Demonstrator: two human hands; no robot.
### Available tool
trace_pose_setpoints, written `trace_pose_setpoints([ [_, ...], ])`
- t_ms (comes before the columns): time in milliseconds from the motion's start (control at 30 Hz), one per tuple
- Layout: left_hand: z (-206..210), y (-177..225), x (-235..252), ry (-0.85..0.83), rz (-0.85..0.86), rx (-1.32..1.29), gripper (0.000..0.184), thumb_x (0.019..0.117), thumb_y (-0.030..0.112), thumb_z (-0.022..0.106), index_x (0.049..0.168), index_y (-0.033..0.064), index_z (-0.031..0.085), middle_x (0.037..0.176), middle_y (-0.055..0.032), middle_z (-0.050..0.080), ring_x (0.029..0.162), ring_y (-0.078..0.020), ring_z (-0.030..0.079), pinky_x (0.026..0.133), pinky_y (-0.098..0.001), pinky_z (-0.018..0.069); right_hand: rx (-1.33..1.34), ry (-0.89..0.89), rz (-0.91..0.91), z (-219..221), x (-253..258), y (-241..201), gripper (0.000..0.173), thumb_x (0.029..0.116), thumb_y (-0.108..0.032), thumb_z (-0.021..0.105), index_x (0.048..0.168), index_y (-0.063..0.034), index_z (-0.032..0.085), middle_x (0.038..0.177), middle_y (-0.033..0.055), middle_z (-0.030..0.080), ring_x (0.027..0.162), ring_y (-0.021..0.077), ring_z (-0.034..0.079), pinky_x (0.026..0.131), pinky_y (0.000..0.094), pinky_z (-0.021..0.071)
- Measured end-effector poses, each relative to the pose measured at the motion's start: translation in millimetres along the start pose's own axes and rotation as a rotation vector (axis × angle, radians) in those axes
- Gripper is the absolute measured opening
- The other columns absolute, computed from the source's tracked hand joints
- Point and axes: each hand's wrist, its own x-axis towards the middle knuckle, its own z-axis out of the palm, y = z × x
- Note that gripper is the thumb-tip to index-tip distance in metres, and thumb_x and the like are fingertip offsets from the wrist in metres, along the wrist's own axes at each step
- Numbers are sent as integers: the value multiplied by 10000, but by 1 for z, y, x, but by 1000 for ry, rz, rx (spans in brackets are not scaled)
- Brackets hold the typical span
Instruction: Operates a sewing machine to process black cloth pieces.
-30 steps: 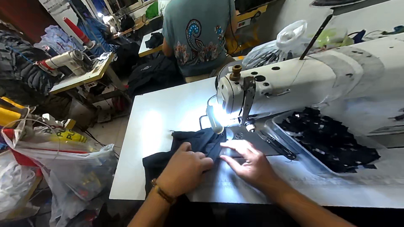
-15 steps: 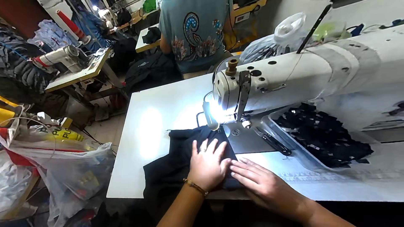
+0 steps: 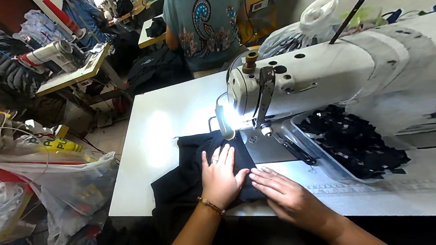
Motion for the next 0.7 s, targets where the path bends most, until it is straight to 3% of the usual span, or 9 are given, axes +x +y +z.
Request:
trace_pose_setpoints([
  [567, -16, -19, 41, -57, 10, -60, 672, 1029, 579, 472, 1575, 190, 434, 1655, 36, 371, 1550, -215, 289, 1240, -659, 42, -57, -3, 97, 11, 31, 13, 348, 896, -109, 466, 1010, -8, 780, 1192, 133, 745, 1241, 275, 661, 1124, 431, 470],
  [700, -23, -25, 56, -117, -1, -79, 667, 1038, 578, 459, 1583, 195, 422, 1670, 44, 343, 1567, -215, 248, 1244, -650, 15, -59, 3, 112, 17, 45, 20, 341, 884, -110, 479, 987, 20, 777, 1164, 152, 751, 1203, 307, 682, 1090, 460, 493],
])
